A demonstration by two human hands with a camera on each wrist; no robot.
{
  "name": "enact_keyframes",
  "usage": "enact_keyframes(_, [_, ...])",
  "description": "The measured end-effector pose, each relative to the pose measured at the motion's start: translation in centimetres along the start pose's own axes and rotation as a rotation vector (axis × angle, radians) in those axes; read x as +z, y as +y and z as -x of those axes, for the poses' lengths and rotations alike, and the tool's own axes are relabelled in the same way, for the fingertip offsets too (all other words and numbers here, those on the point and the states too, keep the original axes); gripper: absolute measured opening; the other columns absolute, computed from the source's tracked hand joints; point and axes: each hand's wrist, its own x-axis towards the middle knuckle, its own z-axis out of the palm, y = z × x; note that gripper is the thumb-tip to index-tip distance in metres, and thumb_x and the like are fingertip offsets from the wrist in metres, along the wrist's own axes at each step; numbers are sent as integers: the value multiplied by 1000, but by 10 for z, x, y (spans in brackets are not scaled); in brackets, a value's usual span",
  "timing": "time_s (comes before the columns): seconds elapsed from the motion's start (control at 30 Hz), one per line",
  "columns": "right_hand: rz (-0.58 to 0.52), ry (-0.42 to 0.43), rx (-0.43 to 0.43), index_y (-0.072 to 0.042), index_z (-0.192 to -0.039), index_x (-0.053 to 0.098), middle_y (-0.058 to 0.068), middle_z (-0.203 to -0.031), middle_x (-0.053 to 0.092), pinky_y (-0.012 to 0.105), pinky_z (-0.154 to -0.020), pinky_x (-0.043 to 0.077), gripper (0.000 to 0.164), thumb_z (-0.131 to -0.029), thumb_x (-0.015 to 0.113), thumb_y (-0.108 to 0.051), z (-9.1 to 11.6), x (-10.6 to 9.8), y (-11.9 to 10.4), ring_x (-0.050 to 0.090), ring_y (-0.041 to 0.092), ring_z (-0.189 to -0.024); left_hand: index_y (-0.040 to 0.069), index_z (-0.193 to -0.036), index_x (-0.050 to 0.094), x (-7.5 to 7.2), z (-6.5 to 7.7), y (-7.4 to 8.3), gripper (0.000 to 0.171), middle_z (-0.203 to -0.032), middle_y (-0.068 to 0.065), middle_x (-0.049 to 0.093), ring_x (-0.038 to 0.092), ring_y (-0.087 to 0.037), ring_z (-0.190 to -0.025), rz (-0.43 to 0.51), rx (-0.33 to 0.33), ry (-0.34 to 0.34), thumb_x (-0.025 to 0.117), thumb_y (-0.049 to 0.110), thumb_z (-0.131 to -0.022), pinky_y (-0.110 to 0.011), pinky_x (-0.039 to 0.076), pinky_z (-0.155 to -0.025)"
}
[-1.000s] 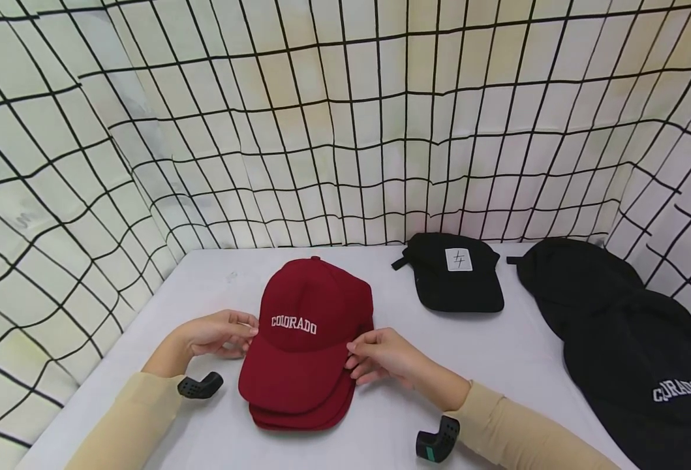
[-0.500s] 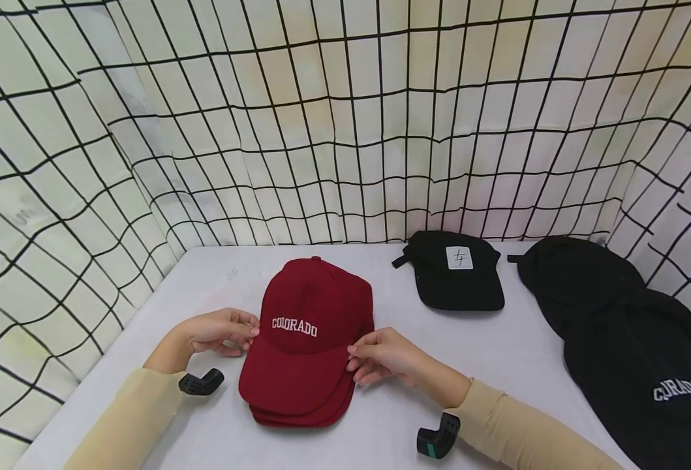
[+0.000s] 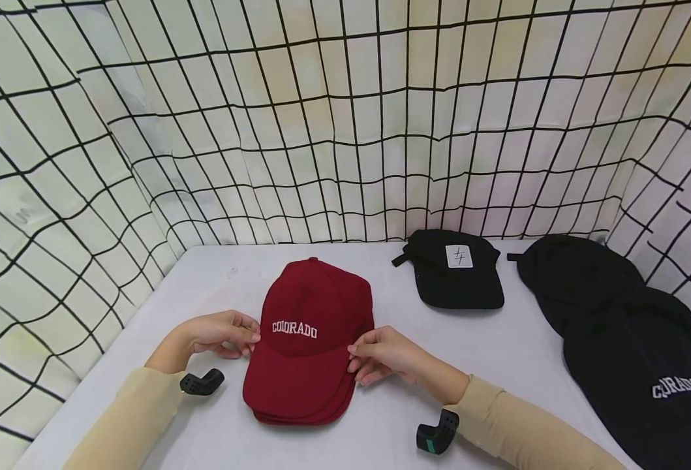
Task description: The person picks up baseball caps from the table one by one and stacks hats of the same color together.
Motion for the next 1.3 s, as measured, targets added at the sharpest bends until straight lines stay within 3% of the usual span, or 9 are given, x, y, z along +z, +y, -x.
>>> enact_keyframes(0.4, [34,18,10,3,-99,68,10,-83,71,27,-64,59,16,-102,60,-11,2,-1,2,68,14,-64,8,-90,67,5,-3,5,11,-81,-2,69,65,-11,-73,-93,-24,-12,66,15,-99,-27,49,-67])
enact_keyframes(0.73, [82,47,-37,4,-104,67,11,-87,70,31,-68,60,19,-103,59,-12,4,-7,-8,68,17,-69,2,-100,70,-1,2,21,12,-82,-5,71,68,-13,-73,-136,6,62,67,13,-96,-22,51,-64])
enact_keyframes(0.87, [143,55,-85,8,-112,67,12,-91,70,34,-70,61,23,-103,58,-11,12,-18,-11,69,20,-73,-2,-108,70,-3,7,26,20,-88,-6,72,68,-15,-77,-138,27,132,68,13,-96,-25,54,-68])
enact_keyframes(1.0, [202,80,-127,10,-115,66,15,-94,71,38,-74,61,27,-103,60,-12,22,-29,-15,70,23,-78,-5,-116,68,-6,16,33,29,-97,-8,73,69,-17,-85,-170,78,244,67,17,-98,-31,57,-79])
enact_keyframes(1.13, [246,106,-171,11,-117,64,22,-100,70,41,-77,61,31,-103,62,-16,34,-37,-24,71,28,-85,-7,-121,65,-5,24,48,32,-108,-17,72,71,-23,-93,-205,152,348,62,18,-102,-38,57,-89])
enact_keyframes(1.3, [318,129,-273,12,-120,63,28,-105,68,40,-77,61,32,-103,63,-16,51,-47,-37,71,34,-89,-5,-120,65,8,30,74,27,-114,-23,70,70,-30,-99,-253,266,459,59,16,-104,-42,55,-91])
